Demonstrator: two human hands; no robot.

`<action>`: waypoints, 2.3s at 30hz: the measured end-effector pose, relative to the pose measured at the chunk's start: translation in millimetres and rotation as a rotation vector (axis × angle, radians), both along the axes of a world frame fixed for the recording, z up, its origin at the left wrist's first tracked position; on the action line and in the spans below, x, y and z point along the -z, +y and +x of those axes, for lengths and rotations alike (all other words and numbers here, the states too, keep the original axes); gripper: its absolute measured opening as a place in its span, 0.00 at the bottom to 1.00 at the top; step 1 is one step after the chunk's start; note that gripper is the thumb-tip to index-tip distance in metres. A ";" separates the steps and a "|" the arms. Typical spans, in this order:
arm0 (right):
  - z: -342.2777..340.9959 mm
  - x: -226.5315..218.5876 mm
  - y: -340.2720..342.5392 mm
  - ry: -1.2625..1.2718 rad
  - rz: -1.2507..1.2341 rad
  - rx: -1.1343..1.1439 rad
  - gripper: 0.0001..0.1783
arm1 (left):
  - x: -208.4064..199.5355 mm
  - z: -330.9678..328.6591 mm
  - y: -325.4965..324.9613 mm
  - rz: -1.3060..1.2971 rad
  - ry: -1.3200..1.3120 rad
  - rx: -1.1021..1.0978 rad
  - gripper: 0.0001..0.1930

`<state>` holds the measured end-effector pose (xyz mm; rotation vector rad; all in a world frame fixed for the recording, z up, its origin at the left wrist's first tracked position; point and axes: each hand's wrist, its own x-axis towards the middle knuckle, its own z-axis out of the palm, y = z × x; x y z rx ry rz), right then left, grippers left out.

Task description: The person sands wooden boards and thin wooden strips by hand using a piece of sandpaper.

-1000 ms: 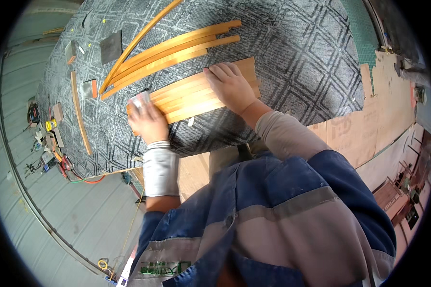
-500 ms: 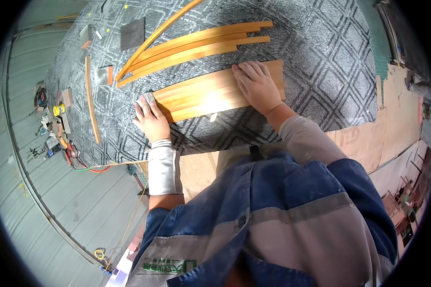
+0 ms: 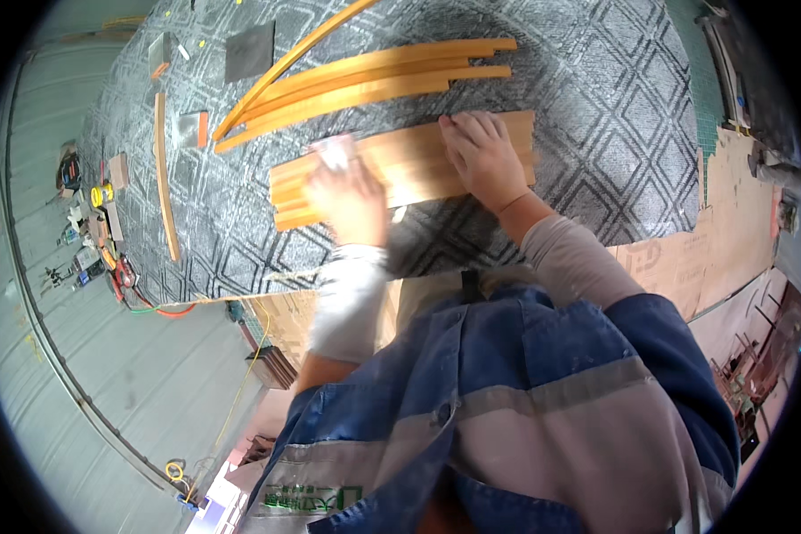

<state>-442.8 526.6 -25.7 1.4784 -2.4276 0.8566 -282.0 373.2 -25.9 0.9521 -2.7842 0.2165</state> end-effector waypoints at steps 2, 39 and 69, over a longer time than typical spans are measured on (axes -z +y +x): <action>-2.2 -0.8 2.3 -0.030 0.028 -0.030 0.14 | -16.9 -25.6 48.9 0.340 0.259 0.135 0.26; -0.6 -6.4 0.0 0.000 0.023 -0.014 0.12 | -20.2 39.2 36.6 0.206 0.125 -0.090 0.25; -5.0 -0.6 4.9 0.008 0.058 0.001 0.13 | -20.6 75.2 -9.2 0.186 0.077 -0.187 0.24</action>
